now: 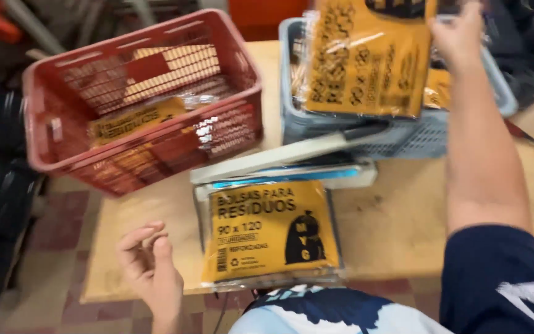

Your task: The person is using a manual heat sealer to seal the tops of yellow plastic bags and then sorting them into a storage bin.

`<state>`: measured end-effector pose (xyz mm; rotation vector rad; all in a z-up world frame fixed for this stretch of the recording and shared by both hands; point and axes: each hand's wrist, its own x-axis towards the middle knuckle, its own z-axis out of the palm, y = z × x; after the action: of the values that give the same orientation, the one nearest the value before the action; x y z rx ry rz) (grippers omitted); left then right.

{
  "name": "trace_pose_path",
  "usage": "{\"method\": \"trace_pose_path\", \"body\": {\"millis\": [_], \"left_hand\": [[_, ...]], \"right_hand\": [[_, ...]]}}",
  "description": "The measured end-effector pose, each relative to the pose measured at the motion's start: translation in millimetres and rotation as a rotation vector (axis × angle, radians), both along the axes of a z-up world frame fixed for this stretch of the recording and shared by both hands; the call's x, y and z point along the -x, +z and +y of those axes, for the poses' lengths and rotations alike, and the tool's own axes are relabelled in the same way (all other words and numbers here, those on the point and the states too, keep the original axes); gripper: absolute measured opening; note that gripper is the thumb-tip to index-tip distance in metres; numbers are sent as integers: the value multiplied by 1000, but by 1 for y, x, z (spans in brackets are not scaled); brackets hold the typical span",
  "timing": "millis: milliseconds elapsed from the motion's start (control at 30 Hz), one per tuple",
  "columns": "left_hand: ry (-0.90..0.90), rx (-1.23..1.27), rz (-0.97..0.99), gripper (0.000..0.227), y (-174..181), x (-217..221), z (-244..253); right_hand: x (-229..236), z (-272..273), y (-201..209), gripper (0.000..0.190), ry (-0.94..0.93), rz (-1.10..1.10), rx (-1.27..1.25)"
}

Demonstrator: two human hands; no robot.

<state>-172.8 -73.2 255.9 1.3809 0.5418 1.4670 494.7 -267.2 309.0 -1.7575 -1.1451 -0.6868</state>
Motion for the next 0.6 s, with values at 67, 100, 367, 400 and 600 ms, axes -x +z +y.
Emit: {"method": "trace_pose_path", "body": {"millis": [67, 100, 367, 400, 600], "left_hand": [[-27, -12, 109, 14, 1, 13, 16], [-3, -11, 109, 14, 0, 18, 30], [93, -312, 707, 13, 41, -15, 173], [94, -316, 709, 13, 42, -29, 194], [-177, -494, 1244, 21, 29, -111, 320]], "right_hand": [[-6, -3, -28, 44, -604, 108, 234], [28, 14, -22, 44, -579, 105, 235], [294, 185, -70, 51, 380, 106, 200], [317, 209, -72, 51, 381, 108, 196], [368, 320, -123, 85, 278, -133, 645]]}}
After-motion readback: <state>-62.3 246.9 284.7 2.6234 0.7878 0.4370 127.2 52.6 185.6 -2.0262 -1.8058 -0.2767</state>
